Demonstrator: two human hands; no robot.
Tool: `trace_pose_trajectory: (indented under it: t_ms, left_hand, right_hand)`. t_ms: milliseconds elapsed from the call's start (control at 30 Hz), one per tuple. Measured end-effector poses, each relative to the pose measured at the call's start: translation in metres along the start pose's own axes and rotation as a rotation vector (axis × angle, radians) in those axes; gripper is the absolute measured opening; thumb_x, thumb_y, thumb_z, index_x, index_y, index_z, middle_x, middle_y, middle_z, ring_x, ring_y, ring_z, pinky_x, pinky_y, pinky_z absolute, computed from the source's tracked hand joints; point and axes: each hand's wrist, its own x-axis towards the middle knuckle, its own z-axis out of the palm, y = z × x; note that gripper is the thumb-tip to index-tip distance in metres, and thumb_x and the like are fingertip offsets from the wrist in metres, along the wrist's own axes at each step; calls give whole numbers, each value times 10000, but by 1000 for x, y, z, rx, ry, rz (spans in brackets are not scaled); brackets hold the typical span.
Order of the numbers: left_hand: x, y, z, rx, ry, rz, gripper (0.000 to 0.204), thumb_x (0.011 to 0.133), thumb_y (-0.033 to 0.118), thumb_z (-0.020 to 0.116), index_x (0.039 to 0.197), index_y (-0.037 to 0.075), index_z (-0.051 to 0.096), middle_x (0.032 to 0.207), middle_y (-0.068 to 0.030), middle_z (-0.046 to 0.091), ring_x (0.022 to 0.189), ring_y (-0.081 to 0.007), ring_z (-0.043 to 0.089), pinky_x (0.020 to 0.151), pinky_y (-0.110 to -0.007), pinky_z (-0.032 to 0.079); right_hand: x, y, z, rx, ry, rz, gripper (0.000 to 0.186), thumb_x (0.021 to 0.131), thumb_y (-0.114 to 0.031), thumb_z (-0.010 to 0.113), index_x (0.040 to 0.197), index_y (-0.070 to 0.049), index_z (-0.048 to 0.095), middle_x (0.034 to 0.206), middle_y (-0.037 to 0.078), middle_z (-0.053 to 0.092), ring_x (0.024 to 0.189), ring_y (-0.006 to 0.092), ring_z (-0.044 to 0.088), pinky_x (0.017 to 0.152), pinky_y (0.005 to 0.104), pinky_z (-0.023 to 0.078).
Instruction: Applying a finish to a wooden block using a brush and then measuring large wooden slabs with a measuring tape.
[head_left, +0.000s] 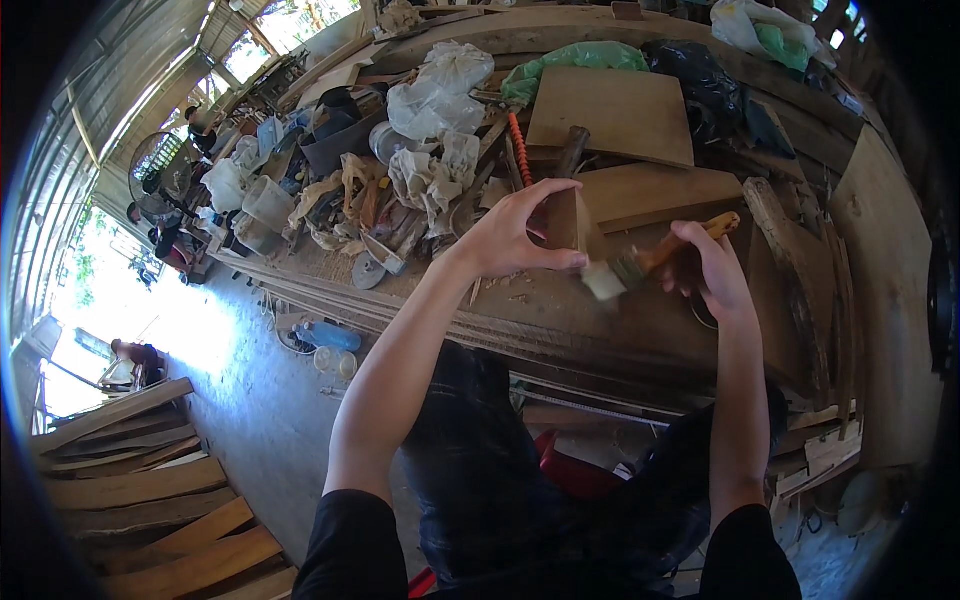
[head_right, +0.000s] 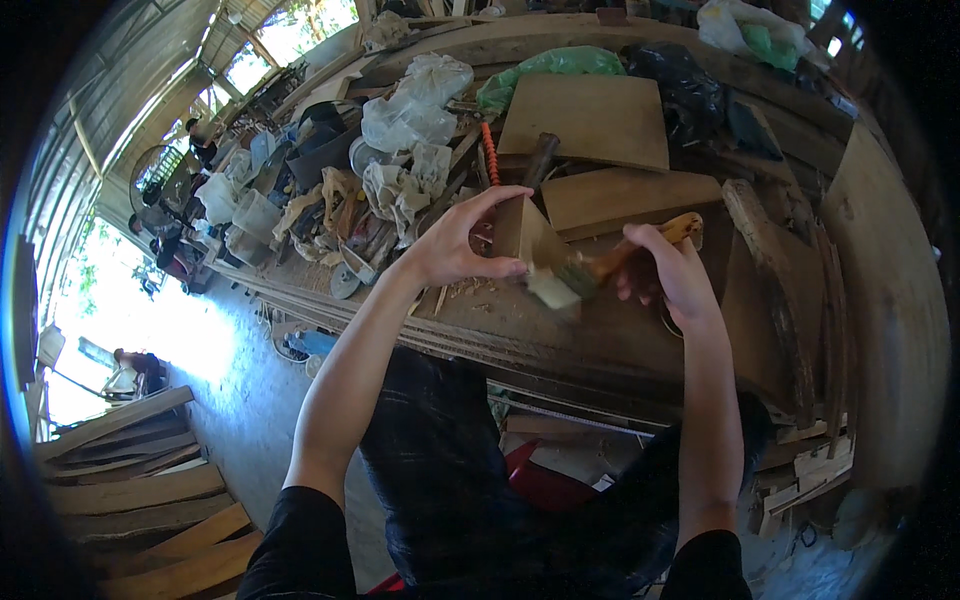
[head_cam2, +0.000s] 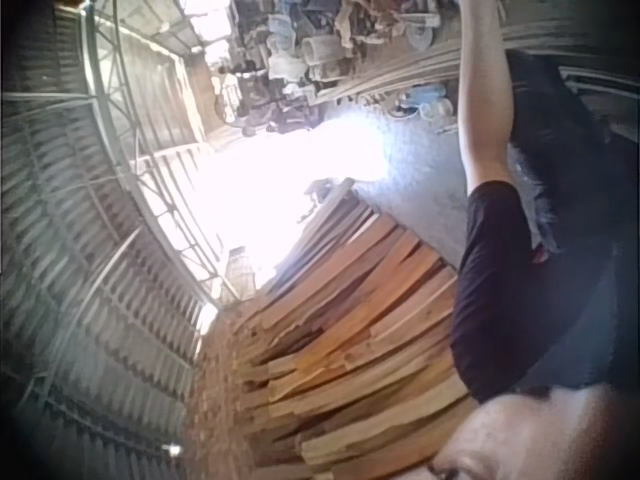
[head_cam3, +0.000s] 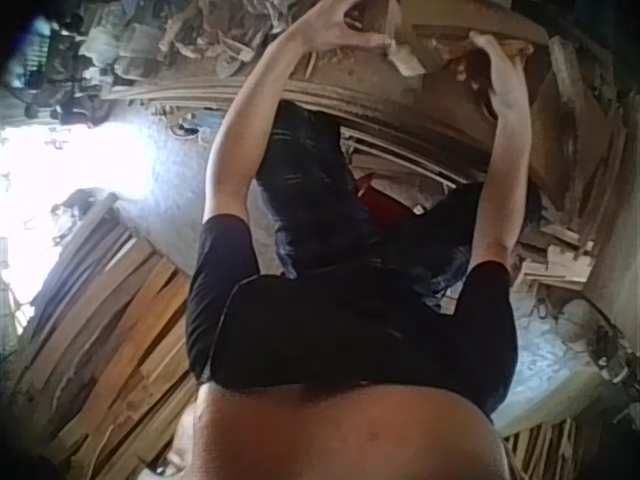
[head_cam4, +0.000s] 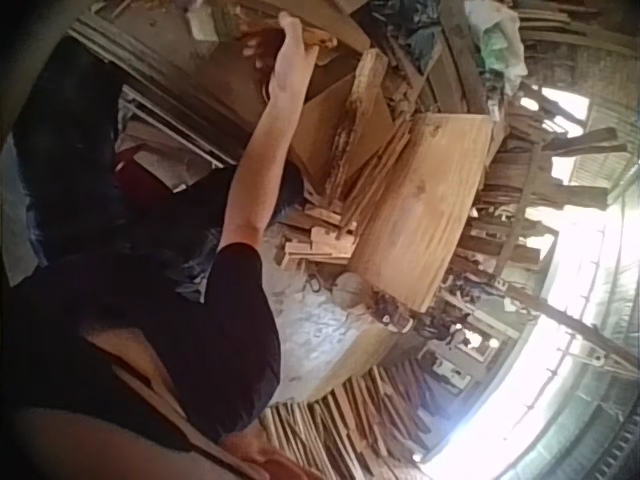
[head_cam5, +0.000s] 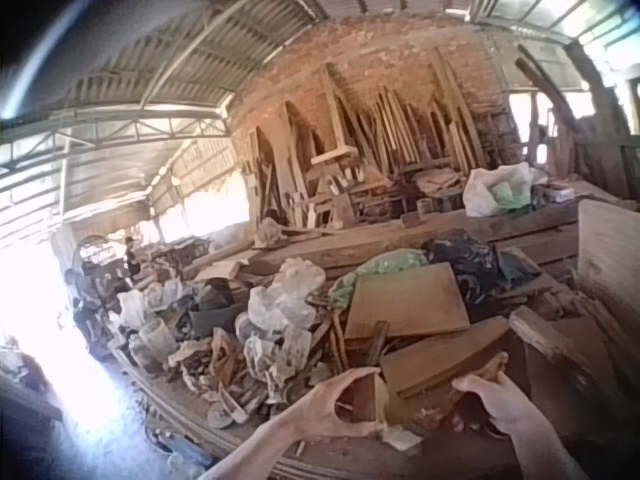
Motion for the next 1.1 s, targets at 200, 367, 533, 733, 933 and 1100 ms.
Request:
trace_pose_trajectory:
  t_ms: [200,367,533,733,933,1100]
  left_hand:
    - [2,0,6,6,35,35,889,783,296,899,1534,125,457,1340,-108,630,1213,-213,617,995,-391,526]
    - [0,-3,-3,66,3,38,935,766,411,909,1525,109,455,1386,-154,610,1264,-273,600,965,-416,562]
    - [-1,1,0,55,15,38,921,774,329,908,1552,165,445,1370,-114,616,1217,-238,610,987,-419,524]
    - [-1,0,1,19,15,33,927,776,327,910,1556,140,447,1353,-122,627,1216,-234,610,998,-416,521]
    - [0,-8,-2,66,32,99,902,794,287,900,1555,115,448,1321,-122,641,1206,-213,608,1024,-399,503]
    - [0,-4,-4,-12,7,5,895,810,287,887,1569,146,435,1328,-109,632,1193,-207,608,1011,-385,500]
  right_hand:
    - [2,-5,28,-2,252,-119,369,978,-433,695,1051,-71,694,766,73,750,570,150,674,488,245,454]
    - [0,-1,14,10,96,-53,360,985,-429,685,1038,-72,695,723,71,726,546,144,651,478,247,428]
    - [4,2,3,55,18,-11,340,994,-429,667,979,-90,694,681,43,687,544,126,630,493,249,422]
    - [5,1,34,22,210,-87,309,1007,-403,641,952,-104,698,740,28,705,614,87,634,512,235,423]
    - [3,9,1,113,-38,-1,288,1011,-360,614,929,-95,693,690,36,681,575,120,628,503,245,418]
    - [1,2,11,-20,6,19,319,1009,-365,622,879,-82,687,686,45,684,574,131,646,471,259,414]
